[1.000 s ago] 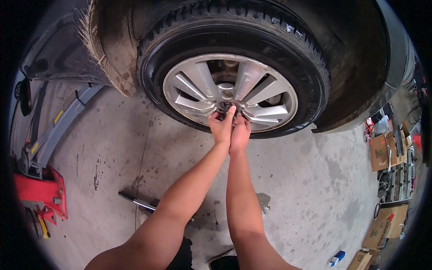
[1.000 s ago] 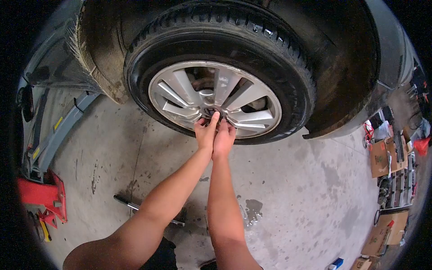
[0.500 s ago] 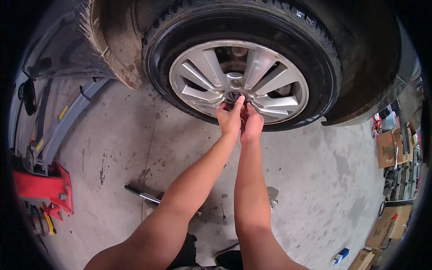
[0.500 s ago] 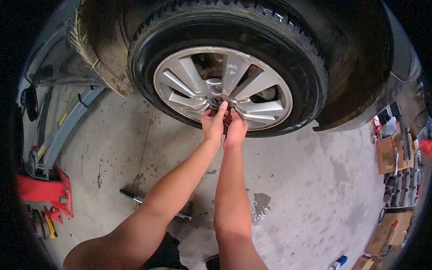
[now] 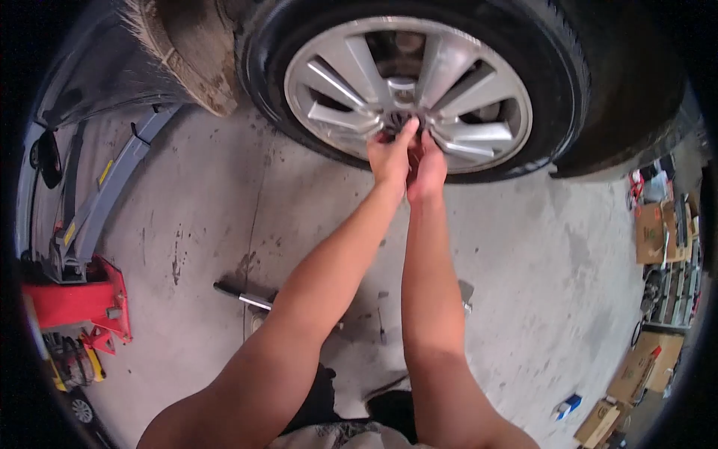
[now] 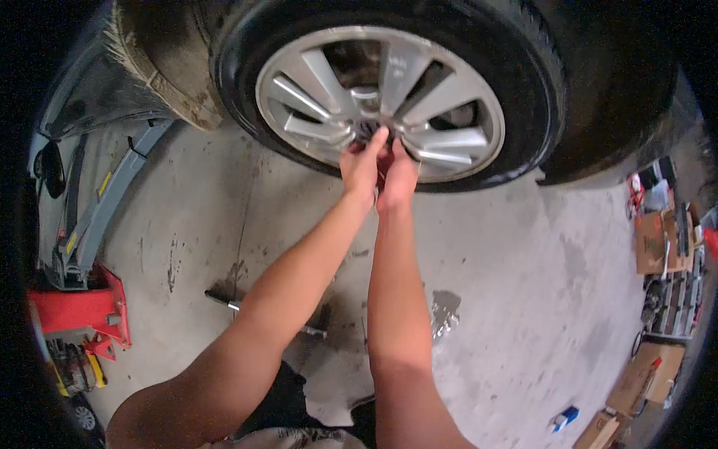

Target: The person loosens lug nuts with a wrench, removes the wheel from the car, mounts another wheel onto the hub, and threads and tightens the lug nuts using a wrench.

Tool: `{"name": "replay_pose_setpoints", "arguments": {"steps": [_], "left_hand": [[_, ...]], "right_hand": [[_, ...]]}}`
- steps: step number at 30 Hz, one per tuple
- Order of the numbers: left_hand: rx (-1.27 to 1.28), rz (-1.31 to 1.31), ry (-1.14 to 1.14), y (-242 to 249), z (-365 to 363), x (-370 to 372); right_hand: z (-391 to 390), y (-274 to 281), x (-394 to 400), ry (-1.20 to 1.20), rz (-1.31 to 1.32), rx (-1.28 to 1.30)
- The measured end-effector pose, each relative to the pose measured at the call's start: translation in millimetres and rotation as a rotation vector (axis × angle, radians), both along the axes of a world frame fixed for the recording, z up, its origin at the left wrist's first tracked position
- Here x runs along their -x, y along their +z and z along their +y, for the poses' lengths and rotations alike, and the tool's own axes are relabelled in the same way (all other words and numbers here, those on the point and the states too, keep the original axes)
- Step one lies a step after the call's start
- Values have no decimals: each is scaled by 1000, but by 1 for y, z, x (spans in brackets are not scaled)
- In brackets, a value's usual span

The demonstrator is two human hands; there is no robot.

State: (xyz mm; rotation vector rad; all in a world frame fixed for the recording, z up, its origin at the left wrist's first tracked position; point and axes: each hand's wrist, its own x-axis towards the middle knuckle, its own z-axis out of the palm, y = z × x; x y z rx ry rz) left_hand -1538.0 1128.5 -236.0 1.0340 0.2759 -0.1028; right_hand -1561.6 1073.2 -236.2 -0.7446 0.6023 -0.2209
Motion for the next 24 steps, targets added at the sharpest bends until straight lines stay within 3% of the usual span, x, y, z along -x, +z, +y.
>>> {"name": "replay_pose_setpoints", "arguments": {"steps": [4, 5, 6, 7, 9, 11, 13, 19, 21, 24], "left_hand": [[18, 75, -72, 18, 4, 5], [66, 192, -90, 25, 9, 7], [104, 127, -81, 8, 6, 0], [64, 152, -79, 14, 7, 4], [9, 186, -86, 9, 5, 2], [18, 145, -149, 6, 7, -1], [-19, 186, -138, 1, 7, -3], [79, 172, -141, 3, 9, 1], [147, 90, -259, -4, 21, -4], [344, 167, -214, -6, 34, -7]], "right_hand": [[10, 16, 10, -73, 50, -17], [8, 3, 17, -157, 48, 115], [8, -13, 24, -243, 47, 245], [11, -29, 36, -311, 171, 515], [28, -64, 67, -109, 454, 721], [54, -115, 100, 465, 652, 1123], [87, -126, 140, 921, 767, 1177], [134, -164, 191, 1081, 752, 1219], [134, -175, 189, 998, 696, 1180], [129, -190, 177, 939, 676, 1249]]}}
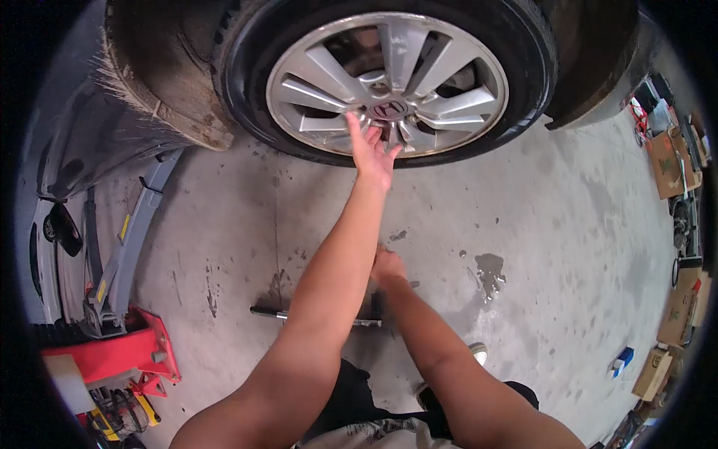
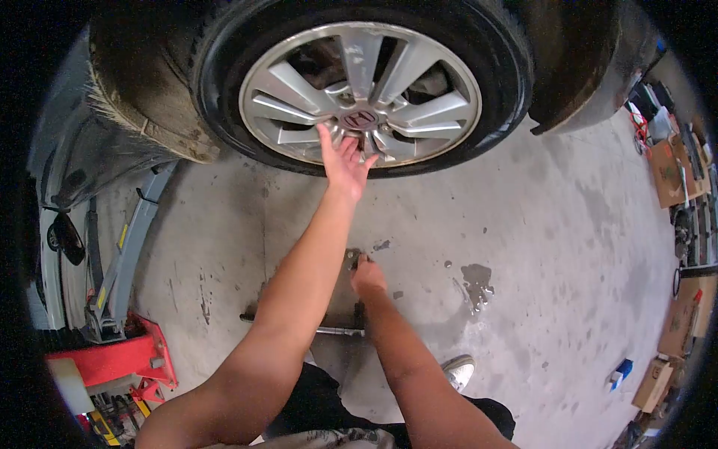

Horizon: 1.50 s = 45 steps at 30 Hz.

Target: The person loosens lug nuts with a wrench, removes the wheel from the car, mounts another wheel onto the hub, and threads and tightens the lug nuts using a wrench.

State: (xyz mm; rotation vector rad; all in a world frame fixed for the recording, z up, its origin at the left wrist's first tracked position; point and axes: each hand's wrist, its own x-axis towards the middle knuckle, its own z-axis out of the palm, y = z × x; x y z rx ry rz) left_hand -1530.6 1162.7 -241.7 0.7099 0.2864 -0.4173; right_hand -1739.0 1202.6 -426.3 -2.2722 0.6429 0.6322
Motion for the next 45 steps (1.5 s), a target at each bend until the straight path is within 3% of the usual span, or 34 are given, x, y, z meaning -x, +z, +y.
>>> {"name": "replay_pose_setpoints", "arguments": {"steps": [1, 3, 7, 10, 11, 14, 20, 23, 26, 29, 32, 33, 38, 42, 45], "left_hand": [[4, -9, 5, -1, 3, -5], [94, 50, -51, -6, 11, -8], [-67, 128, -217, 1, 32, -11], [-240, 44, -322, 3, 47, -9], [-434, 37, -367, -2, 49, -11], [-562, -39, -468, -1, 59, -7], [-523, -14, -397, -14, 71, -15], [-366, 22, -378, -32, 79, -23], [-524, 83, -326, -4, 84, -10], [-497, 103, -283, -5, 88, -8], [-512, 119, -279, -5, 88, -7], [-509, 118, -281, -5, 87, -5], [-639, -25, -275, 4, 83, 0], [-725, -139, -282, -6, 71, -7], [-614, -145, -293, -6, 62, -7]], "right_hand": [[-5, 20, -9, 5, -9, 4], [-20, 56, -28, -251, -99, 14], [-46, 75, -83, -766, -561, -43], [-59, 108, -131, -1053, -967, -479], [-58, 127, -145, -1100, -1105, -688], [-47, 173, -170, -1161, -1047, -689], [-30, 182, -203, -1253, -976, -560], [-27, 187, -211, -1337, -990, -516], [-31, 181, -218, -1413, -977, -560], [-32, 165, -222, -1362, -1008, -723], [-39, 160, -216, -1210, -860, -546], [-40, 167, -217, -1172, -856, -645], [-44, 172, -212, -1127, -849, -602], [-43, 174, -212, -1217, -921, -892], [-41, 184, -212, -1347, -970, -1105]]}}
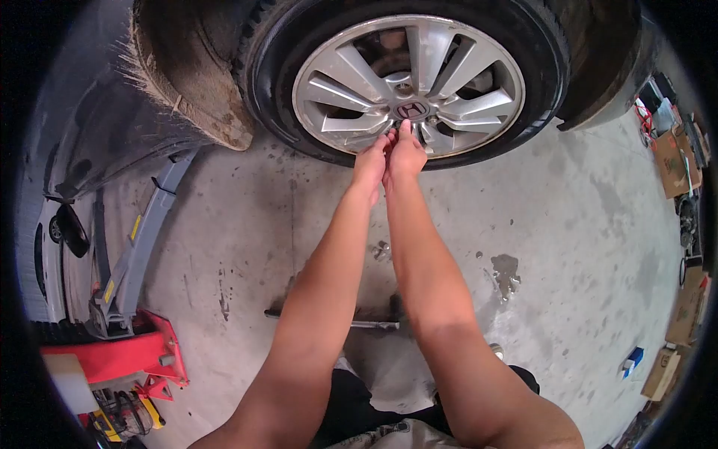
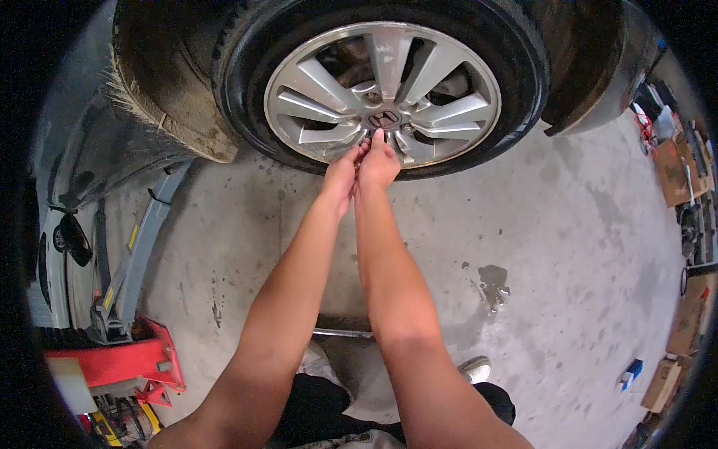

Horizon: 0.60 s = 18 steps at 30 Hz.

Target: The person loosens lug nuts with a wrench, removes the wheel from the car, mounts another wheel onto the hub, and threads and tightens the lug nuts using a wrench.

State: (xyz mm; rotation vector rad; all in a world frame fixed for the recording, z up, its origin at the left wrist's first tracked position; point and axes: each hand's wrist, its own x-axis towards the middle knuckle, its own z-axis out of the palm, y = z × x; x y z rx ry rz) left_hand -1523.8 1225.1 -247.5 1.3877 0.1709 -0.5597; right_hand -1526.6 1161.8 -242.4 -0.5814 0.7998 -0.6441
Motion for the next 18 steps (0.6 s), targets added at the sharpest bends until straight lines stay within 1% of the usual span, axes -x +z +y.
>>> {"name": "replay_pose_setpoints", "arguments": {"steps": [2, 3, 5, 6, 8, 10, 11, 12, 13, 14, 15, 16, 17, 18], "left_hand": [[235, 118, 44, 4, -4, 1], [239, 116, 45, 5, -6, 4], [437, 256, 177, 5, -10, 9], [438, 255, 178, 1, -12, 8], [535, 304, 219, -5, -13, 7], [544, 309, 178, -27, -7, 2], [555, 312, 134, -38, -3, -3], [553, 309, 134, -29, 2, 2], [291, 288, 120, -16, 9, 14], [30, 264, 105, -6, 15, 24], [31, 263, 108, -17, 23, 27], [-133, 180, 12, -42, 33, 26], [-297, 97, -83, -67, 42, 25], [-298, 103, -77, -91, 52, 26]], "right_hand": [[0, 7, 2, -11, -97, -161], [0, 7, 2, -9, -99, -156], [-2, 4, 2, 9, -115, -251], [-3, 6, 3, 45, -96, -264], [-2, 9, 7, 61, -107, -273], [-1, 8, 10, 79, -118, -285], [-3, 6, 11, 122, -62, -206], [-5, 4, 11, 164, -8, -126], [-6, 5, 11, 166, -11, -126], [-8, 7, 10, 172, 100, -31], [-9, 8, 10, 177, 212, 63], [-8, 5, 6, 86, 111, -31], [-7, 6, 4, 89, 112, -31], [-5, 7, 3, 63, 73, -30]]}}
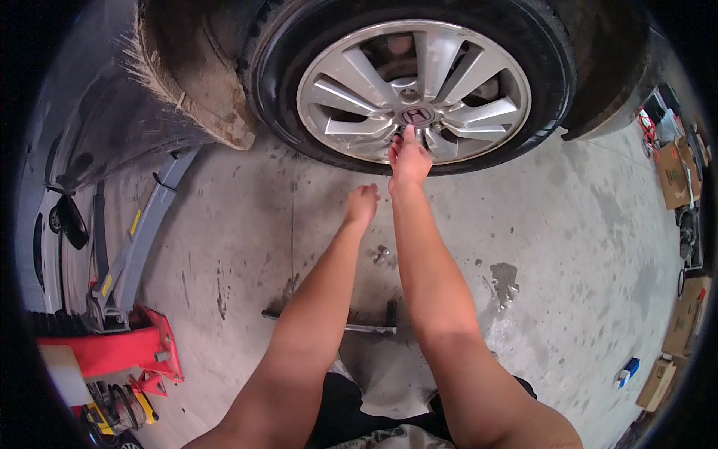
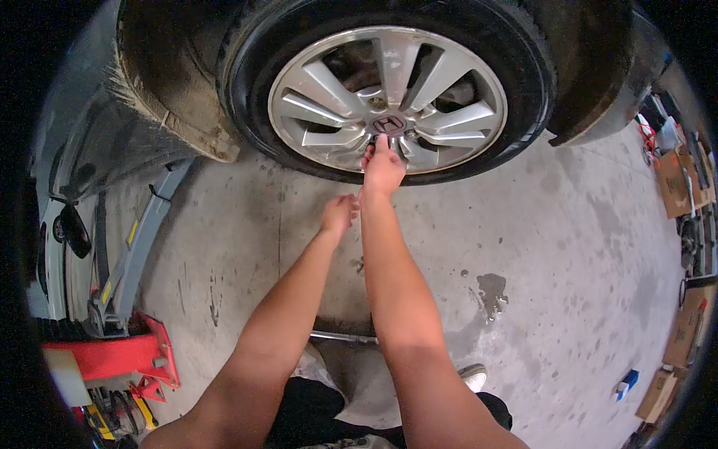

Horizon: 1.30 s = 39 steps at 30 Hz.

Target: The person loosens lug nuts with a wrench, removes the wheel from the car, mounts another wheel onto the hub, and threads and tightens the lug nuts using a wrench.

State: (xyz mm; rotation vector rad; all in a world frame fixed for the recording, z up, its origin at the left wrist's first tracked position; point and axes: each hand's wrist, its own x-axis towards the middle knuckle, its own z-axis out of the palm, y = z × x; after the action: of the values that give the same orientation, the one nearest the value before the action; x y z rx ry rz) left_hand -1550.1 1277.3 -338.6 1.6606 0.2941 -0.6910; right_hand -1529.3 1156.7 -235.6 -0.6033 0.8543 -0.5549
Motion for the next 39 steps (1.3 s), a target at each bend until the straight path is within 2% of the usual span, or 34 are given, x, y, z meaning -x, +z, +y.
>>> {"name": "replay_pose_setpoints", "arguments": {"steps": [2, 3, 5, 6, 8, 11, 13, 15, 17, 18, 19, 21, 23, 25, 27, 29, 30, 32, 33, 34, 36, 37, 39], "left_hand": [[-575, -311, -345, -43, 25, 11], [-582, -293, -342, -53, 39, 25], [-723, -330, -505, -69, 62, 53], [-721, -319, -503, -66, 67, 62], [-734, -268, -744, -58, 73, 73], [-673, -254, -769, -90, 77, 84], [-663, -307, -748, -82, 67, 92], [-671, -361, -725, -86, 60, 92], [-692, -260, -784, -102, 54, 85], [-690, -260, -789, -101, 53, 84], [-675, -226, -760, -102, 52, 87], [-665, -196, -726, -106, 54, 88], [-730, -229, -711, -115, 55, 84], [-798, -231, -721, -108, 54, 76], [-864, -229, -732, -87, 45, 73], [-820, -233, -521, -35, 32, 67], [-821, -243, -523, -18, 24, 62], [-628, -341, -174, 6, 5, 49], [-626, -354, -179, 9, -1, 39], [-542, -415, -43, 12, -8, 30], [-398, -492, 214, 26, -21, 17], [-394, -509, 210, 23, -25, 9], [-229, -640, 485, 8, -27, -11]], "right_hand": [[-1, -10, 0, 39, -66, -10], [-5, -12, -1, 68, -65, -102], [-3, -1, 8, 144, -31, -147], [-3, -2, 9, 191, 12, 13], [0, -1, 8, 165, 66, 58], [0, -5, 4, 139, 59, 123], [7, -1, 9, 119, -37, -113], [11, -7, 10, 131, 9, -62], [20, -4, 5, 35, 123, 170], [24, -6, 2, -34, 62, 279], [21, -11, 5, -36, 72, 282], [17, -11, 10, 152, 14, 38], [20, -12, 3, 142, 50, 77], [25, -24, -10, -34, 117, 363], [18, -20, -1, -5, 80, 306], [9, -5, 8, 98, 48, 101], [10, -1, 7, 63, 104, 178], [15, -18, -3, 23, 120, 268], [15, -15, -4, -8, 144, 359], [8, -13, 3, 122, 76, 198], [3, -10, 7, 121, 88, 134], [2, -7, 7, 131, 109, 66], [5, -10, -1, 108, 163, 146]]}}
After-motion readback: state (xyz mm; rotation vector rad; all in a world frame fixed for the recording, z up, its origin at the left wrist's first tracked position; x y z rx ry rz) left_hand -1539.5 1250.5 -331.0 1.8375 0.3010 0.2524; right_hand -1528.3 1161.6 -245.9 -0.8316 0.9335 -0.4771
